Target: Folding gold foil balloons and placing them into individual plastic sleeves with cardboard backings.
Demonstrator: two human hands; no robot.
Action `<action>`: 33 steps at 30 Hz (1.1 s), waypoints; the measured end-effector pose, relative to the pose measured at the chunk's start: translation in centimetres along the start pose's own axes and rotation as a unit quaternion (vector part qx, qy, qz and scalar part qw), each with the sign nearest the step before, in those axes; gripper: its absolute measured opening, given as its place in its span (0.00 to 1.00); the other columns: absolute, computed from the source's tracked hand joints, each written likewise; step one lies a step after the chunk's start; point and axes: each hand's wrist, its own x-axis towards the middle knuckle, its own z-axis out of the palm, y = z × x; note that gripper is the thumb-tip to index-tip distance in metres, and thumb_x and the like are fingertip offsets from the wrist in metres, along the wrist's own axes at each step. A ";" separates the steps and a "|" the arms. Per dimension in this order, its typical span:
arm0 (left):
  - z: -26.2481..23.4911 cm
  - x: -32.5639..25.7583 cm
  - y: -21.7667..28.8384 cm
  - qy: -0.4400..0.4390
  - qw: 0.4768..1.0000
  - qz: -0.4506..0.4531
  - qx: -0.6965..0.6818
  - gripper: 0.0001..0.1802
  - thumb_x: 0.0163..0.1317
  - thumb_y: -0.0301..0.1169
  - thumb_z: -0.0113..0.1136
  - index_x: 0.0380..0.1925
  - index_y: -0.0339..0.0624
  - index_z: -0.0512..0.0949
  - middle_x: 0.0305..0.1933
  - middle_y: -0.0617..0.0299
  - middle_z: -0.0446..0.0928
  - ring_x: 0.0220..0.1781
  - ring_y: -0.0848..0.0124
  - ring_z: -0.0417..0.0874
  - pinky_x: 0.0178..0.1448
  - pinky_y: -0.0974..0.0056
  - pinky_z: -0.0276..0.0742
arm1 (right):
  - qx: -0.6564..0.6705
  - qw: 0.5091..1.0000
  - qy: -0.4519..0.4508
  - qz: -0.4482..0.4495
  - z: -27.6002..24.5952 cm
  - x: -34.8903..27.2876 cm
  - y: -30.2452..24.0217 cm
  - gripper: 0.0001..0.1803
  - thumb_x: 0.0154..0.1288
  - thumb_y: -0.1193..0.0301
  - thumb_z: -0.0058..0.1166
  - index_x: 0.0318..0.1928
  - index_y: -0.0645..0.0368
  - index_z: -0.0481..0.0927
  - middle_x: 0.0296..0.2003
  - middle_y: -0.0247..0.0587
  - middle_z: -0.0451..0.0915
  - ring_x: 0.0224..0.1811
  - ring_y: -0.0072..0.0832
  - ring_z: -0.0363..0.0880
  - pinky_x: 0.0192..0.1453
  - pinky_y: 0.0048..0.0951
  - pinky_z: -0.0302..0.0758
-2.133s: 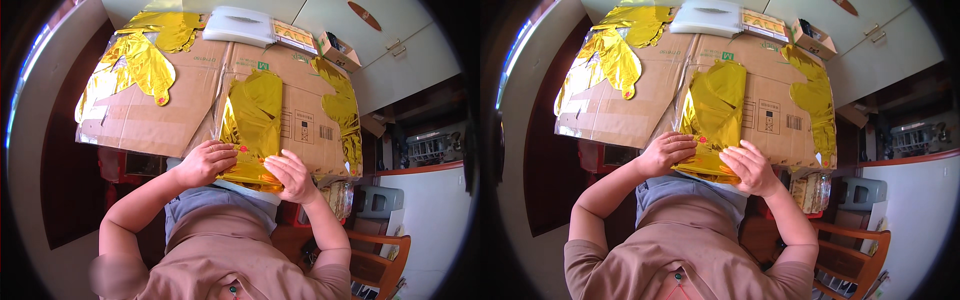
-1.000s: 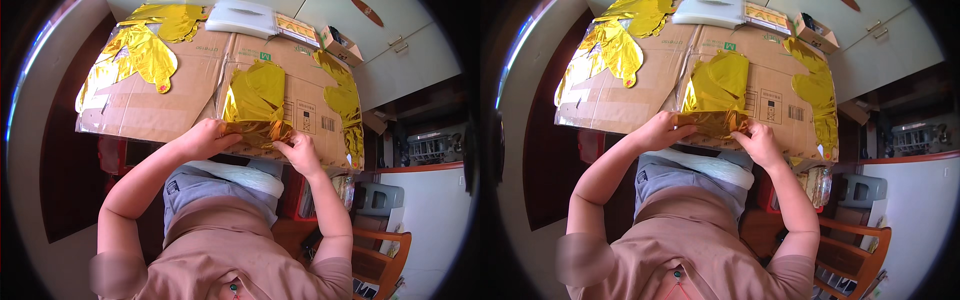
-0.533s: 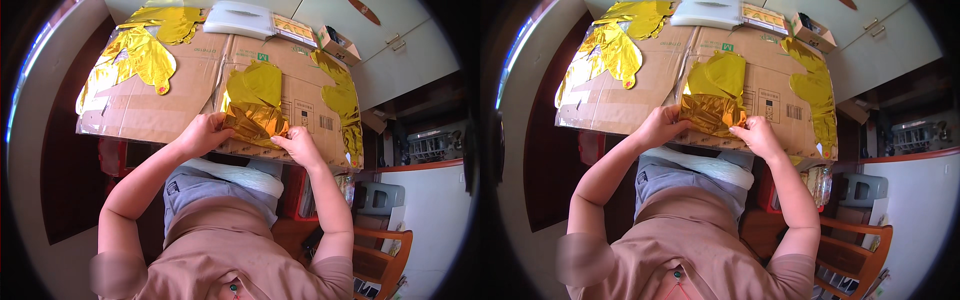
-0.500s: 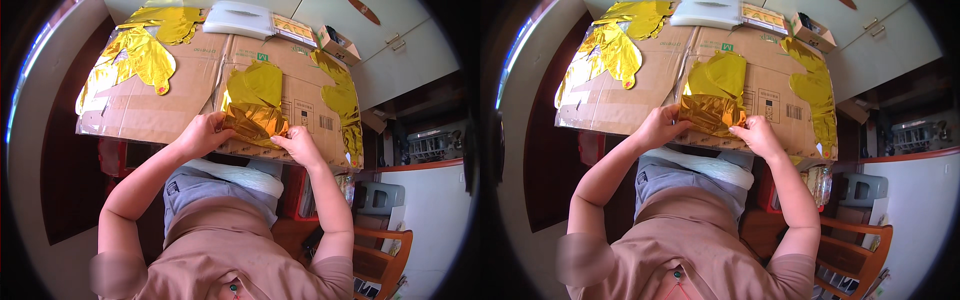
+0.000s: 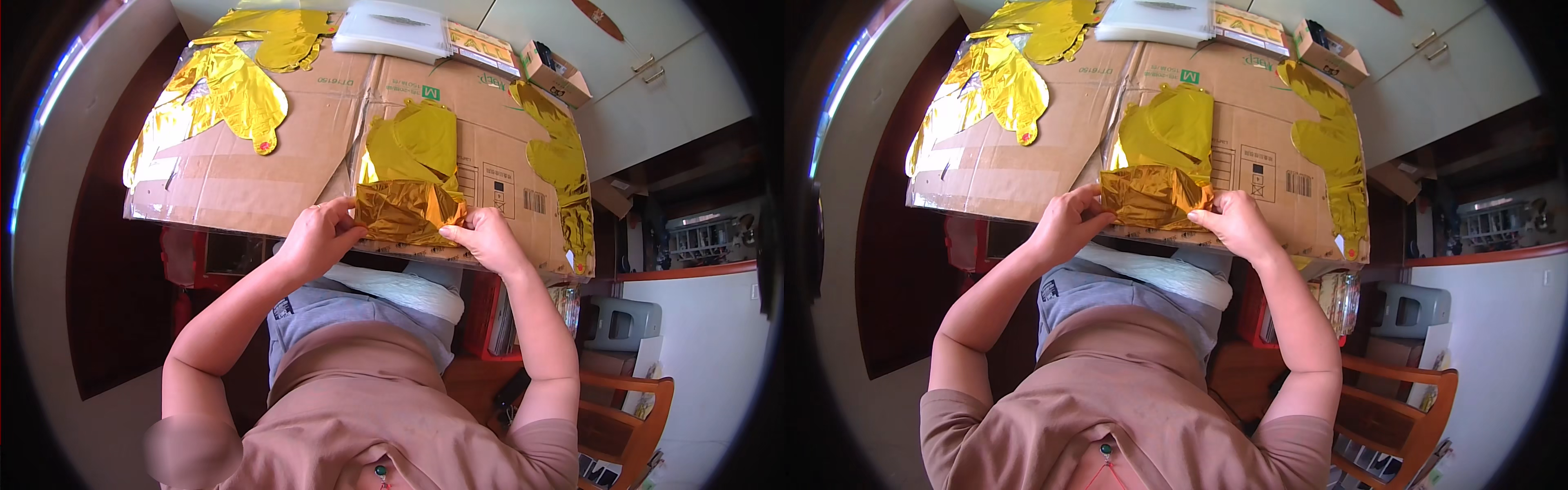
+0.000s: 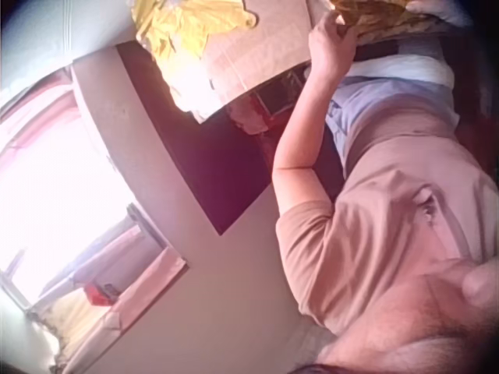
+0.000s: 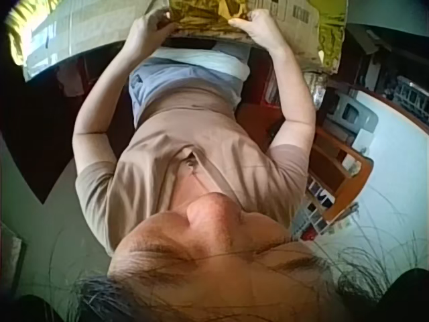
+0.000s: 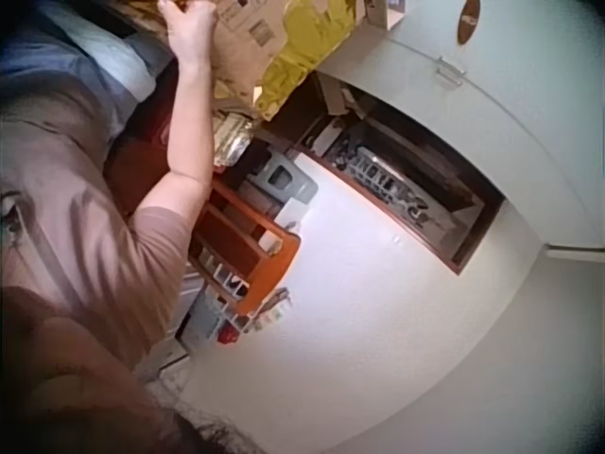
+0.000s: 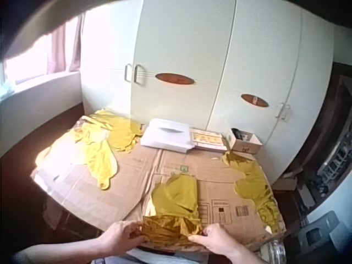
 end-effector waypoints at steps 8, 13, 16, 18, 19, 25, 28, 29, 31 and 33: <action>-0.1 0.4 0.7 0.001 1.000 -0.007 0.027 0.41 0.62 0.27 0.64 0.73 0.33 0.57 0.30 0.53 0.84 0.31 0.63 0.85 0.41 0.61 0.79 | 0.037 0.999 0.022 0.002 0.5 0.3 -0.6 0.14 0.61 0.68 0.69 0.29 0.69 0.83 0.20 0.29 0.76 0.23 0.14 0.67 0.26 0.26 0.67; 0.7 0.1 -0.4 0.036 0.998 0.035 0.046 0.44 0.62 0.25 0.62 0.75 0.34 0.51 0.27 0.52 0.81 0.28 0.60 0.83 0.39 0.58 0.78 | 0.025 0.999 0.010 0.027 0.5 0.8 -0.7 0.13 0.59 0.68 0.69 0.32 0.70 0.86 0.21 0.35 0.80 0.24 0.16 0.72 0.30 0.27 0.71; 0.6 -0.1 -0.6 0.031 0.997 0.035 0.069 0.47 0.60 0.27 0.64 0.76 0.37 0.51 0.27 0.55 0.79 0.33 0.59 0.82 0.45 0.56 0.77 | 0.027 0.999 0.011 0.028 0.6 1.1 -0.4 0.12 0.58 0.69 0.70 0.33 0.69 0.86 0.21 0.36 0.80 0.24 0.17 0.73 0.30 0.28 0.71; 0.4 -0.2 -0.1 0.042 0.981 0.063 0.176 0.48 0.57 0.31 0.67 0.76 0.38 0.54 0.34 0.54 0.79 0.41 0.58 0.81 0.52 0.53 0.74 | 0.044 0.999 0.011 0.022 0.9 1.5 0.7 0.12 0.57 0.69 0.70 0.33 0.68 0.87 0.21 0.38 0.80 0.23 0.18 0.73 0.31 0.29 0.72; 0.1 -0.2 0.2 0.048 0.969 0.076 0.229 0.49 0.56 0.33 0.69 0.75 0.39 0.56 0.38 0.54 0.79 0.46 0.57 0.80 0.55 0.52 0.72 | 0.039 0.999 0.011 0.021 0.8 1.7 1.1 0.12 0.57 0.69 0.70 0.33 0.68 0.87 0.21 0.38 0.80 0.23 0.18 0.73 0.31 0.29 0.72; 1.7 1.1 2.9 0.089 0.900 0.237 0.356 0.52 0.55 0.55 0.68 0.72 0.37 0.62 0.73 0.46 0.63 0.76 0.46 0.59 0.77 0.44 0.51 | 0.025 1.000 -0.001 0.014 0.9 2.0 1.2 0.13 0.56 0.67 0.70 0.35 0.67 0.87 0.22 0.41 0.82 0.25 0.20 0.76 0.34 0.29 0.74; 3.8 2.2 1.1 0.024 0.891 0.260 0.373 0.55 0.59 0.63 0.60 0.75 0.34 0.57 0.80 0.44 0.54 0.83 0.48 0.48 0.84 0.45 0.40 | 0.023 1.000 -0.005 0.020 0.8 2.1 1.3 0.14 0.55 0.66 0.70 0.36 0.66 0.87 0.23 0.42 0.83 0.26 0.21 0.78 0.35 0.30 0.75; 4.2 2.2 0.7 0.012 0.891 0.260 0.372 0.55 0.59 0.62 0.61 0.75 0.34 0.56 0.80 0.44 0.54 0.83 0.48 0.48 0.83 0.45 0.41 | 0.012 1.000 -0.003 0.026 0.8 1.9 0.9 0.15 0.55 0.66 0.70 0.35 0.66 0.87 0.23 0.43 0.83 0.26 0.22 0.79 0.35 0.31 0.75; 4.7 2.0 0.0 -0.010 0.887 0.255 0.386 0.55 0.61 0.61 0.60 0.75 0.33 0.54 0.80 0.44 0.54 0.83 0.48 0.51 0.83 0.46 0.43 | -0.017 0.999 -0.001 0.038 0.6 1.5 0.1 0.15 0.55 0.65 0.70 0.33 0.66 0.86 0.22 0.44 0.82 0.26 0.23 0.79 0.36 0.31 0.76; 5.1 1.9 -0.5 -0.016 0.885 0.260 0.385 0.54 0.61 0.60 0.61 0.75 0.33 0.54 0.79 0.44 0.54 0.82 0.48 0.51 0.83 0.46 0.44 | -0.054 0.997 0.001 0.050 0.3 1.1 -0.6 0.16 0.55 0.64 0.70 0.31 0.66 0.86 0.22 0.44 0.82 0.26 0.24 0.80 0.36 0.32 0.76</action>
